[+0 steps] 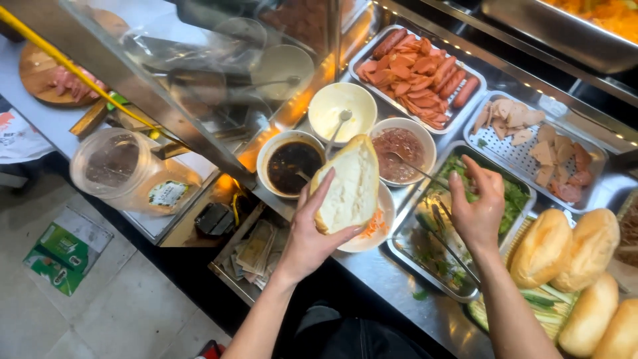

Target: Preparing a sandwich by slicing meat, adding various fillings, and toasting it in a press.

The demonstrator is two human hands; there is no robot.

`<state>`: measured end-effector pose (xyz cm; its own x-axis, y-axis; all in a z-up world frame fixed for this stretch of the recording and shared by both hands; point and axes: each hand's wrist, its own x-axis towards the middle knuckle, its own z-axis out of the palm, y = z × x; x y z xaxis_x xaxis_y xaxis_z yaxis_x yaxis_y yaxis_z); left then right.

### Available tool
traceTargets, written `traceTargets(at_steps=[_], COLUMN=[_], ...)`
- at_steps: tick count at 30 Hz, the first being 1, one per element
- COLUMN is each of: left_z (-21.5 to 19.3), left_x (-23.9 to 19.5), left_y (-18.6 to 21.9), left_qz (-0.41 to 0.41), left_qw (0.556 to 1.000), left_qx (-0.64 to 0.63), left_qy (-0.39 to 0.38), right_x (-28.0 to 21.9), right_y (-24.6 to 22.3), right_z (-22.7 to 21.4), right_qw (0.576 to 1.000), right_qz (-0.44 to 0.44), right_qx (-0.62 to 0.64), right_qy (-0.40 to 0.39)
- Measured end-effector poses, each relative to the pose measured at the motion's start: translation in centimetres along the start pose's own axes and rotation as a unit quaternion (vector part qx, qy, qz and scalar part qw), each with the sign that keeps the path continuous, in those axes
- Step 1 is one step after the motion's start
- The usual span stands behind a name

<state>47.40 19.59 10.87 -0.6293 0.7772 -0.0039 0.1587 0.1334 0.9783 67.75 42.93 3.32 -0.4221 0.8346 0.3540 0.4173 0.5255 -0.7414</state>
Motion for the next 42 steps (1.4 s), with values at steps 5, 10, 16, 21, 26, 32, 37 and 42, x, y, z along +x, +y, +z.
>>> traceTargets(at_steps=[5,10,16,21,26,32,37,42], left_z=[5.6,4.5,0.8,5.3,13.3,10.1,10.2,15.6], left_x=[-1.3,-2.5,-6.4,-8.4,-7.8,-7.6,-8.4,-5.5], left_y=[0.9,1.7,2.0,3.4,0.3,3.9,0.6,-2.3], left_qz=[0.017,0.038,0.000,-0.121,-0.068,-0.107,-0.006,0.036], left_qw=[1.000,0.996,0.989,0.979,0.949,0.959,0.940,0.899], left_qx=[0.005,0.049,0.071,0.111,0.191,0.168,0.225,0.172], left_qy=[-0.024,0.060,0.133,-0.123,-0.240,-0.201,-0.257,-0.401], right_x=[-1.3,-0.9,0.7,0.3,-1.4,1.7,7.5,10.6], right_y=[-0.1,-0.4,5.8,5.0,2.1,-2.9,-7.1,-9.1], right_z=[-3.4,-1.3,4.6,-0.2,-5.7,-2.5,3.4,8.1], right_qw=[0.998,0.973,0.925,0.973,0.988,0.982,0.984,0.945], right_qz=[0.043,0.187,0.337,0.135,0.112,0.139,0.082,-0.015], right_qx=[0.026,0.039,0.167,0.163,0.110,0.098,0.009,-0.129], right_qy=[-0.025,-0.128,-0.048,0.095,0.013,-0.078,-0.157,-0.301])
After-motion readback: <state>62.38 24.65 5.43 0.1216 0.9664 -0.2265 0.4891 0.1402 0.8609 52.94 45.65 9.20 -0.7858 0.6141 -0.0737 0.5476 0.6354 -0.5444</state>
